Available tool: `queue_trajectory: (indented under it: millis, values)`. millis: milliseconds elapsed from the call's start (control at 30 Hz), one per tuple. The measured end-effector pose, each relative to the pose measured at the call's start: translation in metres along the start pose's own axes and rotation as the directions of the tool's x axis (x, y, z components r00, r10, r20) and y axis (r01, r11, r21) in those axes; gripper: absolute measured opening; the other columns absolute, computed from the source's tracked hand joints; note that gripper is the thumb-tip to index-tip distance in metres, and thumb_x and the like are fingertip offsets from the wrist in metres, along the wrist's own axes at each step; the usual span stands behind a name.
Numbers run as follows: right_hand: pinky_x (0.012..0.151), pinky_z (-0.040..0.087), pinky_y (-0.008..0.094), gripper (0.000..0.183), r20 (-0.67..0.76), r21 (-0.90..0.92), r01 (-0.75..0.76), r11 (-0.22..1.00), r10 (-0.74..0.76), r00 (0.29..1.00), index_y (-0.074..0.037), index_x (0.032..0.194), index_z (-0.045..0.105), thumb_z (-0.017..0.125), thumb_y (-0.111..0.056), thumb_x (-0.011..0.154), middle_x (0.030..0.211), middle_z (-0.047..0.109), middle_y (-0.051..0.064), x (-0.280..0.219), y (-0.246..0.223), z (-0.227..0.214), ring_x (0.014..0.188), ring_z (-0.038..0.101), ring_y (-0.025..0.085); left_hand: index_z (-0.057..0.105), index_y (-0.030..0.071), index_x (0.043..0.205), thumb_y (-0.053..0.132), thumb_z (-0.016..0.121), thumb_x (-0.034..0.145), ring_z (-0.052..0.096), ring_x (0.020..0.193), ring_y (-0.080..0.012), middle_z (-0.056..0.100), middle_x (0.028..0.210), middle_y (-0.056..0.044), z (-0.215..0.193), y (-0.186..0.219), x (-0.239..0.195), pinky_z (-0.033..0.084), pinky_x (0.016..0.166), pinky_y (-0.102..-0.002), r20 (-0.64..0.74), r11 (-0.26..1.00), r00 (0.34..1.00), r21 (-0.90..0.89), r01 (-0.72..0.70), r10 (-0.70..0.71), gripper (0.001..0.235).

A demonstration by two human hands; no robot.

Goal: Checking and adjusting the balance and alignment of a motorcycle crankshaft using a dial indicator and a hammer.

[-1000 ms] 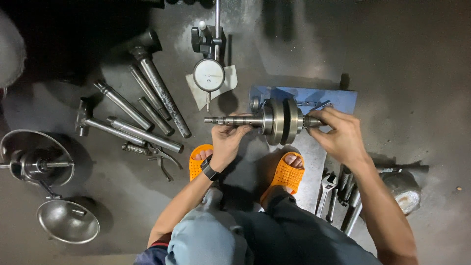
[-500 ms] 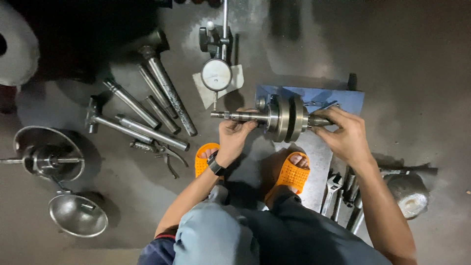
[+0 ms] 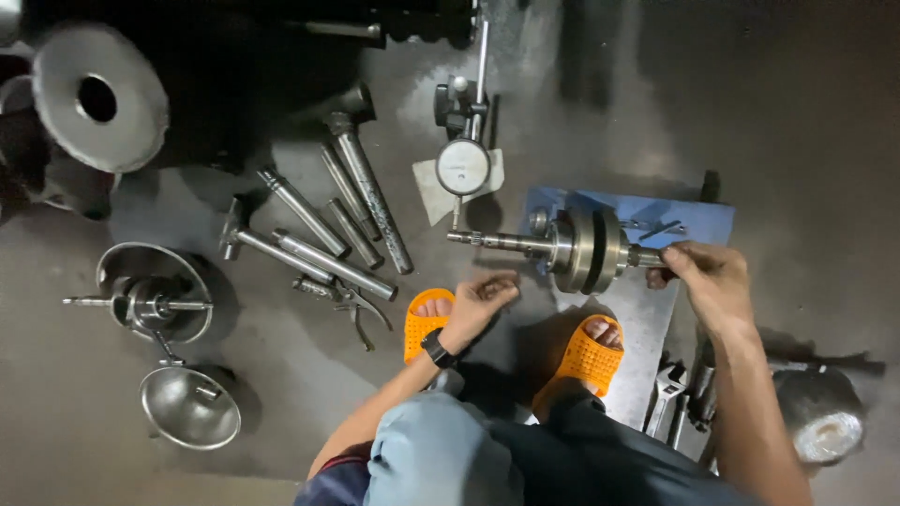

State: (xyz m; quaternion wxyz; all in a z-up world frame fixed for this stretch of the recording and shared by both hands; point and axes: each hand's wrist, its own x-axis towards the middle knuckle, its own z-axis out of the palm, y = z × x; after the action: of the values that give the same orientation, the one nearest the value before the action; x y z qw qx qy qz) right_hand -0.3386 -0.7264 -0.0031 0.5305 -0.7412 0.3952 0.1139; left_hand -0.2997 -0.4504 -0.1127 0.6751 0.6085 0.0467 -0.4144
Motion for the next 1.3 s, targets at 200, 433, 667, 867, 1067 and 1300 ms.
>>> queue_trajectory:
  millis: [200, 433, 667, 867, 1067, 1300]
  values:
    - [0.079, 0.053, 0.033, 0.021, 0.008, -0.053, 0.048, 0.997, -0.047, 0.999, -0.008, 0.087, 0.067, 0.065, -0.028, 0.081, 0.077, 0.067, 0.007, 0.003, 0.018, -0.004, 0.072, 0.064, 0.016, 0.064, 0.003, 0.105, 0.014, 0.066, 0.08, 0.063, 0.087, -0.0123, 0.067, 0.099, -0.009, -0.006, -0.003, -0.005, 0.051, 0.079, -0.019, 0.09, 0.998, 0.995, 0.041, 0.042, -0.045, 0.027]
    - [0.083, 0.05, 0.034, 0.027, 0.0, -0.072, 0.027, 0.997, -0.027, 1.0, -0.011, 0.097, 0.065, 0.071, -0.015, 0.072, 0.09, 0.067, 0.006, 0.002, 0.02, -0.009, 0.091, 0.063, 0.018, 0.064, 0.004, 0.103, 0.014, 0.065, 0.081, 0.063, 0.091, -0.0143, 0.067, 0.102, -0.009, -0.006, -0.001, -0.001, 0.05, 0.081, -0.02, 0.085, 0.998, 0.995, 0.056, 0.038, -0.043, 0.025]
    - [0.095, 0.041, 0.049, 0.036, 0.022, -0.055, -0.112, 0.992, 0.113, 0.993, -0.012, 0.106, 0.059, 0.062, -0.022, 0.072, 0.115, 0.06, 0.011, 0.004, 0.016, -0.007, 0.112, 0.054, 0.028, 0.063, 0.004, 0.106, 0.018, 0.063, 0.082, 0.063, 0.091, -0.0148, 0.066, 0.105, -0.01, -0.008, 0.001, -0.002, 0.05, 0.079, -0.021, 0.113, 0.997, 0.991, 0.04, 0.062, -0.066, 0.028]
    - [0.087, 0.049, 0.041, 0.022, -0.001, -0.087, -0.121, 0.989, 0.121, 0.993, -0.007, 0.084, 0.066, 0.061, -0.028, 0.082, 0.081, 0.067, 0.01, 0.003, 0.011, -0.005, 0.079, 0.064, 0.021, 0.063, 0.005, 0.106, 0.02, 0.062, 0.083, 0.062, 0.091, -0.0146, 0.066, 0.104, -0.01, -0.007, 0.001, -0.002, 0.05, 0.078, -0.021, 0.117, 0.997, 0.991, 0.045, 0.056, -0.061, 0.027]
    - [0.078, 0.052, 0.033, 0.02, 0.028, -0.08, 0.001, 0.997, 0.001, 1.0, -0.009, 0.097, 0.065, 0.068, -0.013, 0.077, 0.093, 0.067, 0.008, 0.007, 0.031, -0.013, 0.086, 0.063, 0.019, 0.062, 0.003, 0.107, 0.018, 0.061, 0.083, 0.063, 0.09, -0.0152, 0.066, 0.105, -0.011, -0.009, -0.004, 0.0, 0.051, 0.079, -0.021, 0.117, 0.994, 0.987, 0.005, 0.107, -0.107, 0.028]
    - [0.097, 0.046, 0.038, 0.064, 0.122, 0.083, -0.064, 0.995, 0.054, 0.991, -0.007, 0.118, 0.05, 0.07, -0.008, 0.057, 0.117, 0.058, 0.01, -0.004, -0.018, -0.008, 0.111, 0.058, 0.024, 0.062, 0.003, 0.107, 0.02, 0.061, 0.084, 0.063, 0.086, -0.0144, 0.067, 0.101, -0.011, -0.008, 0.0, 0.0, 0.051, 0.076, -0.02, 0.114, 0.994, 0.988, -0.009, 0.109, -0.107, 0.029]
